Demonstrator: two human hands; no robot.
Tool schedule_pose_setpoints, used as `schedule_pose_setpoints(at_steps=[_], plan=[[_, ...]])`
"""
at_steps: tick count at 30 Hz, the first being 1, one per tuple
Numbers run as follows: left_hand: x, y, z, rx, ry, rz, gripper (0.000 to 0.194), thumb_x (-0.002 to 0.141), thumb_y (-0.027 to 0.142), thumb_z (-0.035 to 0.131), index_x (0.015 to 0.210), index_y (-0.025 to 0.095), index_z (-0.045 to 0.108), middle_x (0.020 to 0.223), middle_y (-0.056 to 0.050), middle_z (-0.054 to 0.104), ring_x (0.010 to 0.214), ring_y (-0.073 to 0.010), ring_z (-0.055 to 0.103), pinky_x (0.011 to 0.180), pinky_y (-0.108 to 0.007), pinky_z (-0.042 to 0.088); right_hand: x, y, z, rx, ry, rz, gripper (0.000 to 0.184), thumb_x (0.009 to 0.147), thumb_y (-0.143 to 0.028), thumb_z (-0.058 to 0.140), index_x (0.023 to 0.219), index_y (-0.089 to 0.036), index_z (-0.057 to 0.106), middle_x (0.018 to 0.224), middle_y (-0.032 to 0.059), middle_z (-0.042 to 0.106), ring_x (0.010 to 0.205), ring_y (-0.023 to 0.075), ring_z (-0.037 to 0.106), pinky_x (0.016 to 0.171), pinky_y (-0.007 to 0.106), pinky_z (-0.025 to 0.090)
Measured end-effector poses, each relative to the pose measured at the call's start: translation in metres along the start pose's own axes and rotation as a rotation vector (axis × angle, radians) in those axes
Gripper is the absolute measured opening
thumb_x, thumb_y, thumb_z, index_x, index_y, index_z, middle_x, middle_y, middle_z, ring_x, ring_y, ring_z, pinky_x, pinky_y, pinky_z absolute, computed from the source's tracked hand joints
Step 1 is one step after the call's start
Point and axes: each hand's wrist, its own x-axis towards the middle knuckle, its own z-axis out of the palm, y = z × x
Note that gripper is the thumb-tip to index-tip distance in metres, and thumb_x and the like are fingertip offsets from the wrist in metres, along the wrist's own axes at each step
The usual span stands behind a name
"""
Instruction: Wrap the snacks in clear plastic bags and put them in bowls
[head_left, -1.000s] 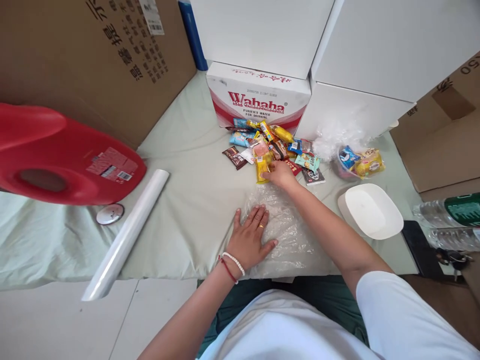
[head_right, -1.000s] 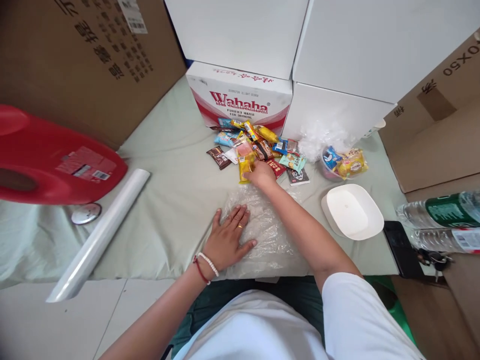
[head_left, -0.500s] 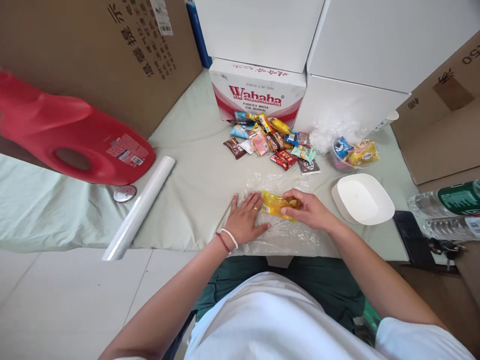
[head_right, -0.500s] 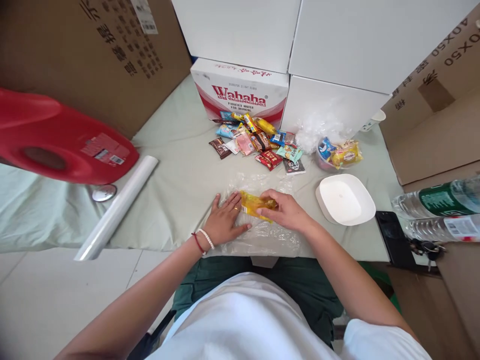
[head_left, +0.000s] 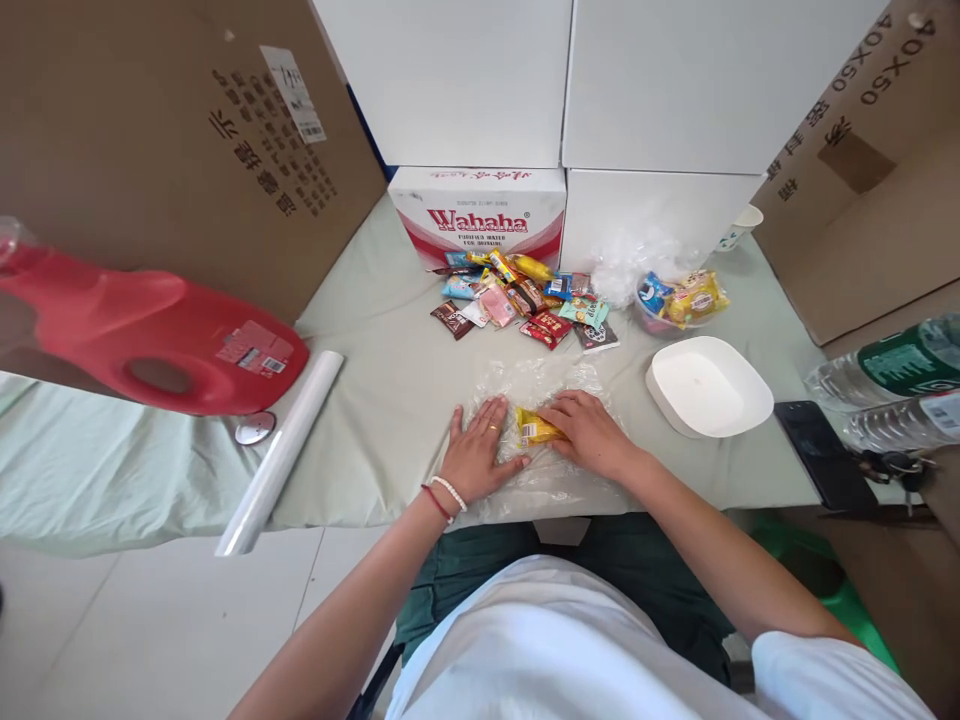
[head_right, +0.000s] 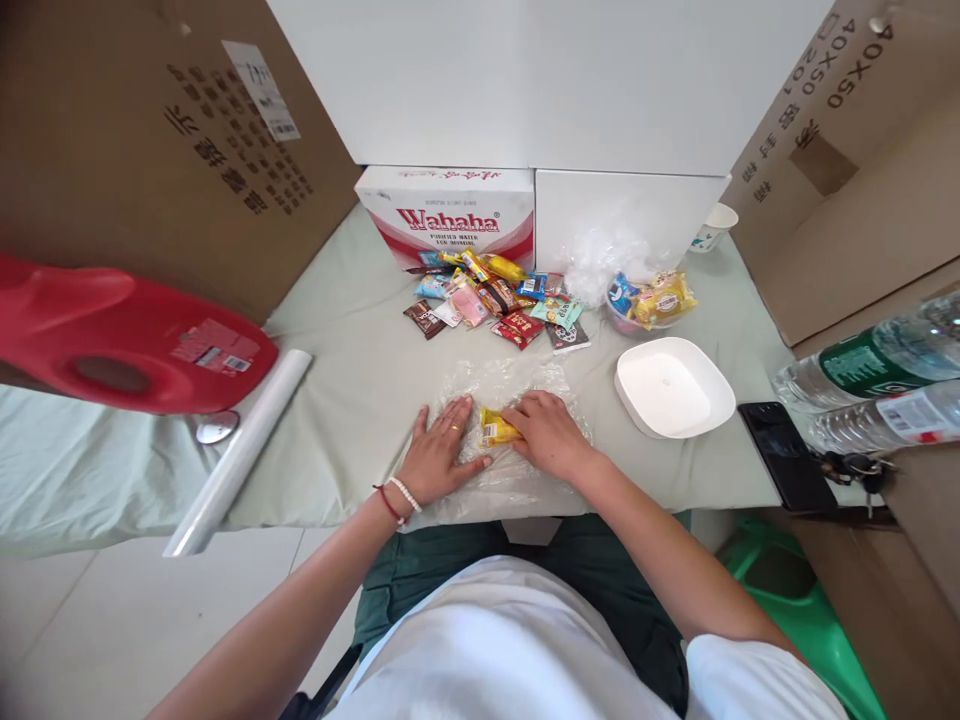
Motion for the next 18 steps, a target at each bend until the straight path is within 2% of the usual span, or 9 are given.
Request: schedule_pose_setpoints(at_steps=[3,6,8,10,12,14,16,18], plan=[[0.001,0.000,-0.001,-0.024,-0.028,-0.003,0.099,0.091,0.068,0.055,0.165,0.014,0.017,0.168,-0.022,0.031,0.157,-0.0334,0.031,0.128,-0.065,0.007,0.004,-0.001,0.006,0.010,0.032,0.004,0.049,0.092,-0.022,0.070,0.140,-0.025,0.062,0.130,0.0107,0.067,0.139,0.0315,0.043,0.119,0.051,0.031],[-0.001,-0.003,-0.003,-0.072,-0.025,-0.011,0.100,0.092,0.065,0.056,0.166,0.013,0.013,0.170,-0.022,0.027,0.158,-0.0328,0.028,0.127,-0.065,0.010,0.005,-0.001,0.008,0.016,0.012,0.026,0.052,0.092,-0.024,0.070,0.143,-0.024,0.060,0.137,0.0127,0.062,0.137,0.0324,0.045,0.118,0.053,0.033],[-0.007,-0.009,-0.006,-0.124,-0.006,0.003,0.092,0.094,0.059,0.054,0.166,0.015,0.016,0.171,-0.021,0.024,0.159,-0.0309,0.027,0.127,-0.063,0.015,-0.002,0.001,0.005,0.056,0.056,0.006,0.055,0.094,-0.031,0.069,0.147,-0.021,0.057,0.148,0.0158,0.054,0.139,0.0335,0.044,0.119,0.055,0.035],[-0.017,-0.016,-0.010,-0.178,0.015,0.035,0.074,0.098,0.047,0.050,0.163,0.020,0.028,0.172,-0.015,0.025,0.159,-0.0279,0.027,0.128,-0.059,0.020,-0.019,0.002,0.000,0.136,0.132,-0.052,0.054,0.098,-0.040,0.063,0.148,-0.022,0.054,0.153,0.0164,0.049,0.142,0.0327,0.042,0.119,0.055,0.036],[-0.029,-0.024,-0.014,-0.212,0.020,0.070,0.058,0.097,0.031,0.044,0.155,0.026,0.046,0.170,-0.009,0.033,0.159,-0.0247,0.027,0.128,-0.055,0.022,-0.042,0.005,-0.003,0.225,0.164,-0.115,0.051,0.101,-0.046,0.058,0.147,-0.025,0.054,0.150,0.0150,0.052,0.140,0.0306,0.045,0.117,0.054,0.040],[-0.042,-0.030,-0.018,-0.228,-0.002,0.108,0.062,0.089,0.017,0.041,0.148,0.029,0.056,0.164,-0.004,0.045,0.159,-0.0225,0.027,0.129,-0.053,0.022,-0.067,0.007,-0.002,0.254,0.142,-0.147,0.055,0.098,-0.053,0.062,0.146,-0.027,0.055,0.146,0.0150,0.056,0.138,0.0316,0.048,0.116,0.056,0.043],[-0.053,-0.032,-0.021,-0.241,-0.032,0.148,0.071,0.077,0.012,0.043,0.145,0.028,0.058,0.161,-0.002,0.050,0.159,-0.0225,0.027,0.130,-0.054,0.018,-0.087,0.009,0.006,0.221,0.109,-0.143,0.062,0.092,-0.056,0.069,0.145,-0.027,0.057,0.145,0.0162,0.056,0.139,0.0341,0.047,0.117,0.058,0.042],[-0.061,-0.029,-0.022,-0.241,-0.048,0.181,0.076,0.071,0.015,0.049,0.145,0.026,0.058,0.163,-0.005,0.047,0.159,-0.0262,0.027,0.130,-0.058,0.013,-0.099,0.011,0.016,0.180,0.111,-0.117,0.051,0.095,-0.048,0.068,0.140,-0.026,0.062,0.144,0.0166,0.058,0.139,0.0340,0.047,0.116,0.059,0.043]])
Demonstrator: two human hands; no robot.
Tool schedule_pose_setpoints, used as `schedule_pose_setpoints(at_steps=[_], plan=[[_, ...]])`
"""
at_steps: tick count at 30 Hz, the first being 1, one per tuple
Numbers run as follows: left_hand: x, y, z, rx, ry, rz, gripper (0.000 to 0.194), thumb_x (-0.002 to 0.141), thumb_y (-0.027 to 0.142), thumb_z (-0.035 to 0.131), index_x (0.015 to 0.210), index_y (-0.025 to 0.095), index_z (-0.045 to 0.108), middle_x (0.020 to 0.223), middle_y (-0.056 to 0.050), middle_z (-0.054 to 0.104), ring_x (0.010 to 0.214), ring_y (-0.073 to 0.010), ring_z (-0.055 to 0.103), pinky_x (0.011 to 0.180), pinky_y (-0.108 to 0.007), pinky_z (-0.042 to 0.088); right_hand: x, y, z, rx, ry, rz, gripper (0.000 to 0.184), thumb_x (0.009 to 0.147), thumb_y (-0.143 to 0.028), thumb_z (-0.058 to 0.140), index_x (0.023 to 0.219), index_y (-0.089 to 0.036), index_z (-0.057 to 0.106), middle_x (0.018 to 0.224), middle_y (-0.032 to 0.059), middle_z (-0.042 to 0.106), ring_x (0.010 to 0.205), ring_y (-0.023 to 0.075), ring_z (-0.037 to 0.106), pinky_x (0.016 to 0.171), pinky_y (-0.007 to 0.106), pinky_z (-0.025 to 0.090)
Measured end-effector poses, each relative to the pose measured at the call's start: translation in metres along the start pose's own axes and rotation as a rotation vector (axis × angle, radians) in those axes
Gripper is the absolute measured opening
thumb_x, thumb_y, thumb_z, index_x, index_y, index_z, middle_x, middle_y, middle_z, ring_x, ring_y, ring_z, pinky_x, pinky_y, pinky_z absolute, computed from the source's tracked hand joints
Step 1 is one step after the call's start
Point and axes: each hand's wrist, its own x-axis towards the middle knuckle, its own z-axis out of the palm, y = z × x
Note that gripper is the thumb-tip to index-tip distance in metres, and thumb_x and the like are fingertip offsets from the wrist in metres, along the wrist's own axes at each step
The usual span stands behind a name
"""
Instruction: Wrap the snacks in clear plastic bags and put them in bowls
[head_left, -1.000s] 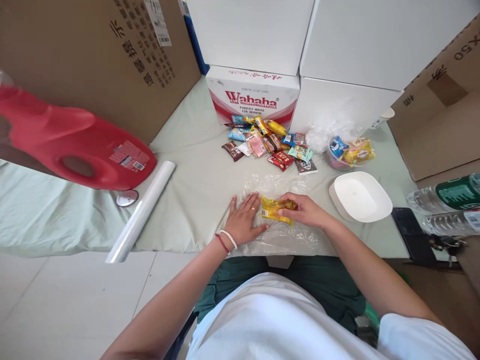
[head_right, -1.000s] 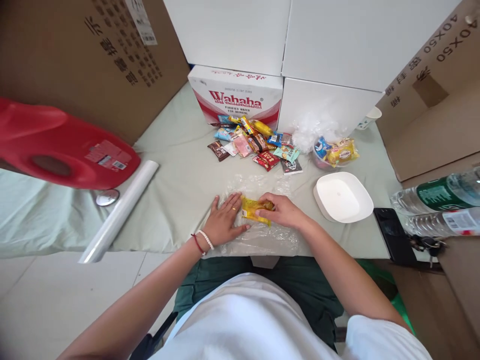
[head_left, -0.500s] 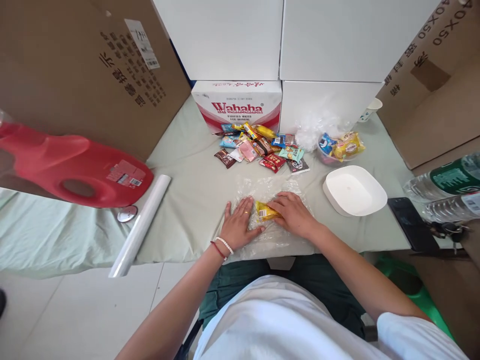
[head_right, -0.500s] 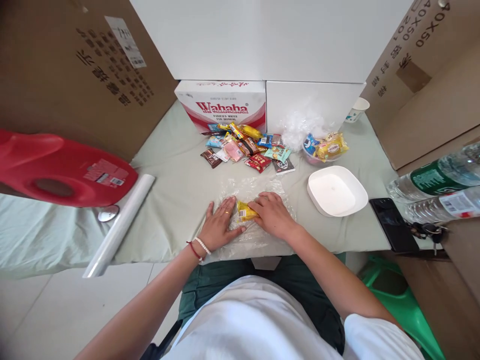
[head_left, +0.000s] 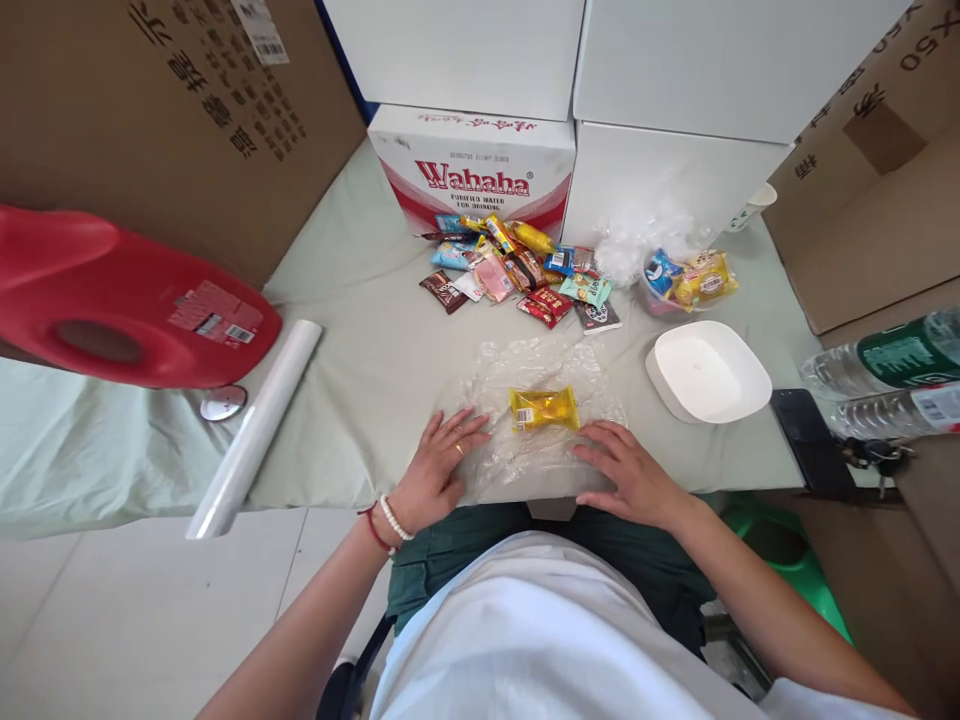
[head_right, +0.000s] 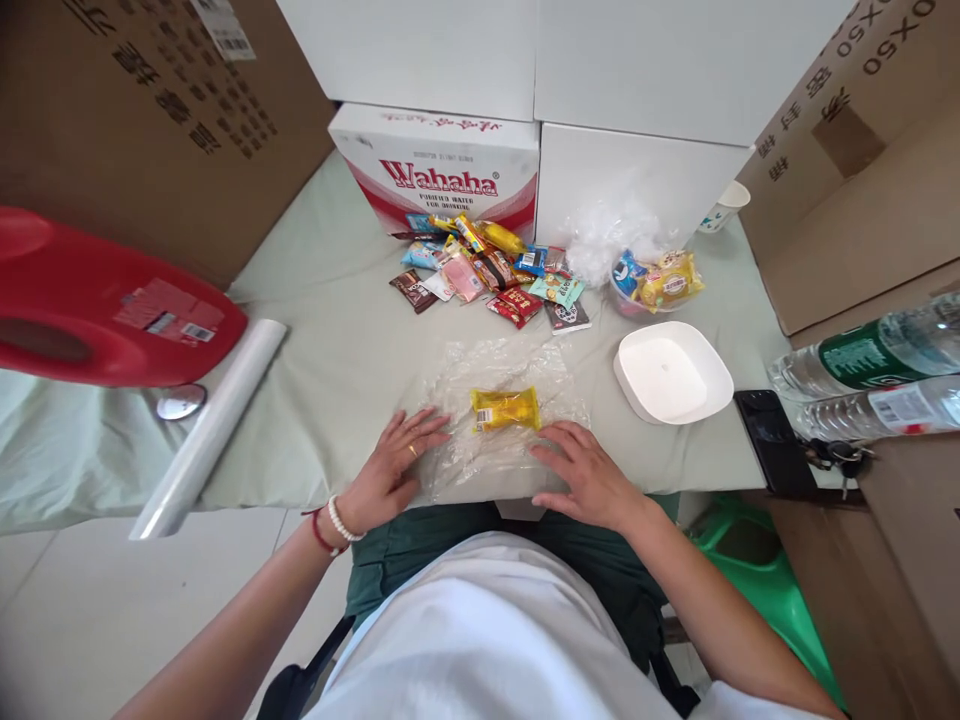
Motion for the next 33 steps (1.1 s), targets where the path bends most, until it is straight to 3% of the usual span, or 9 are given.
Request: schedule_pose_setpoints(at_steps=[3,7,10,15,21,24,26,30,33], plan=[[-0.003,0.009,0.003,0.036,0.003,0.000,0.067,0.075,0.030,0.060,0.142,0.025,0.060,0.164,-0.009,0.045,0.159,-0.0337,0.024,0.129,-0.064,0.007,0.000,0.001,0.005,0.009,0.039,0.033,0.026,0.101,-0.027,0.055,0.121,-0.027,0.072,0.135,0.0147,0.064,0.133,0.0305,0.053,0.110,0.056,0.049],[0.011,0.013,0.006,-0.023,0.145,-0.086,0.023,0.093,0.038,0.054,0.102,0.029,0.074,0.134,-0.005,0.072,0.152,-0.0293,0.039,0.128,-0.063,0.011,0.032,0.002,-0.018,0.123,0.024,0.055,0.028,0.103,-0.028,0.049,0.116,-0.026,0.073,0.129,0.0130,0.067,0.115,0.0247,0.064,0.098,0.044,0.056],[0.037,0.002,0.006,-0.128,0.316,-0.224,0.023,0.097,0.036,0.049,0.090,0.027,0.069,0.113,-0.004,0.077,0.142,-0.0262,0.052,0.127,-0.060,0.021,0.068,0.011,-0.040,0.099,-0.061,0.165,0.028,0.103,-0.029,0.048,0.116,-0.023,0.073,0.116,0.0099,0.072,0.104,0.0221,0.069,0.092,0.036,0.055],[0.071,-0.024,-0.005,-0.080,0.596,-0.616,0.032,0.079,0.036,0.068,0.106,0.018,0.065,0.121,-0.017,0.067,0.132,-0.0357,0.054,0.115,-0.057,0.041,0.124,0.029,-0.058,-0.347,-0.143,0.471,0.033,0.097,-0.023,0.056,0.126,-0.016,0.070,0.117,0.0172,0.071,0.111,0.0327,0.063,0.089,0.041,0.052],[0.027,0.019,-0.013,0.217,1.000,-0.512,0.023,0.085,0.023,0.056,0.104,0.020,0.069,0.111,-0.014,0.066,0.115,-0.0318,0.060,0.107,-0.056,0.042,0.177,0.032,-0.044,-0.379,-0.137,0.273,0.053,0.098,-0.029,0.057,0.149,-0.013,0.053,0.139,0.0182,0.061,0.127,0.0346,0.051,0.104,0.044,0.044],[0.016,0.061,-0.002,0.201,0.670,-0.202,0.032,0.088,0.023,0.053,0.112,0.029,0.073,0.108,-0.008,0.073,0.102,-0.0276,0.065,0.100,-0.051,0.043,0.199,0.037,-0.027,-0.379,-0.209,0.290,0.074,0.092,-0.032,0.068,0.156,-0.007,0.042,0.145,0.0222,0.057,0.132,0.0371,0.048,0.106,0.045,0.042],[0.027,0.080,0.008,0.161,0.392,-0.083,0.051,0.091,0.018,0.046,0.136,0.035,0.065,0.130,-0.003,0.072,0.107,-0.0260,0.065,0.095,-0.047,0.044,0.208,0.039,-0.021,-0.383,-0.229,0.343,0.071,0.089,-0.029,0.072,0.152,-0.006,0.048,0.132,0.0221,0.065,0.128,0.0364,0.051,0.101,0.041,0.044],[0.066,0.088,0.021,0.145,0.109,-0.166,0.064,0.095,0.013,0.036,0.155,0.032,0.048,0.157,-0.001,0.054,0.115,-0.0286,0.062,0.092,-0.048,0.045,0.203,0.027,-0.035,-0.335,-0.262,0.318,0.029,0.097,-0.022,0.057,0.119,-0.013,0.073,0.100,0.0131,0.074,0.104,0.0278,0.063,0.087,0.032,0.044],[0.079,0.078,0.025,0.115,0.080,-0.205,0.063,0.095,0.015,0.037,0.156,0.030,0.048,0.159,-0.003,0.052,0.119,-0.0300,0.061,0.097,-0.050,0.047,0.172,0.006,-0.047,-0.329,-0.253,0.144,0.029,0.102,-0.025,0.050,0.112,-0.019,0.077,0.096,0.0099,0.071,0.095,0.0238,0.062,0.081,0.030,0.040]])
